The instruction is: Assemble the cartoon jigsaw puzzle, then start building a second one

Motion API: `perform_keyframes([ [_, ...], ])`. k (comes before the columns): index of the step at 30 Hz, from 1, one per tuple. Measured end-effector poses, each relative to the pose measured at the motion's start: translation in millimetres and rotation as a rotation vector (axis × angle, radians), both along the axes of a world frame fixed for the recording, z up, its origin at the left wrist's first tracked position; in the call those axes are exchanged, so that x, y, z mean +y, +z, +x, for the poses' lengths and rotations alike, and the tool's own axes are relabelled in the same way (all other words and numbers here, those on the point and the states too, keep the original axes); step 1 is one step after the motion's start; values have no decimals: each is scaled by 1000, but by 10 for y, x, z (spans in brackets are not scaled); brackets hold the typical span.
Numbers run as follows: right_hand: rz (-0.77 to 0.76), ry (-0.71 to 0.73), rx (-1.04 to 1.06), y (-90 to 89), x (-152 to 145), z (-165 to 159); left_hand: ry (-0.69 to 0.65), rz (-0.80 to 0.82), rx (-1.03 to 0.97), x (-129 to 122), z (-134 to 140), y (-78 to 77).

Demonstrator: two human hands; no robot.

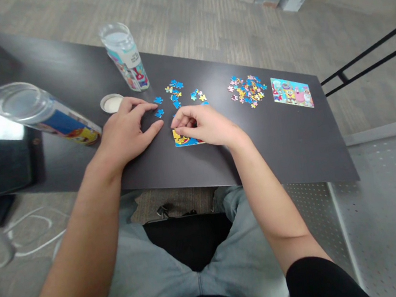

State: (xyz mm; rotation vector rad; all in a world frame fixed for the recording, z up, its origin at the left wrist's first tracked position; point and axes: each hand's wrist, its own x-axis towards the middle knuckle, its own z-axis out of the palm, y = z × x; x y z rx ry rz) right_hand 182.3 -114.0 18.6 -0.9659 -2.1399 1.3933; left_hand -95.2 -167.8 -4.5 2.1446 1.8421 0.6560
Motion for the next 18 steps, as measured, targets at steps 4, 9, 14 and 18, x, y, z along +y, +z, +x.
perform_keyframes([
  [4,13,18,-22,-40,11,7,-3,9,-7,5,-6,-7],
  [9,39,-5,-46,-25,-2,-10,-7,16,-12,8,-14,-24],
  [14,66,2,-50,-28,-7,-21,-2,19,3,7,-7,-24],
  [18,78,26,-42,-69,10,-33,-6,29,-4,10,-9,-28],
])
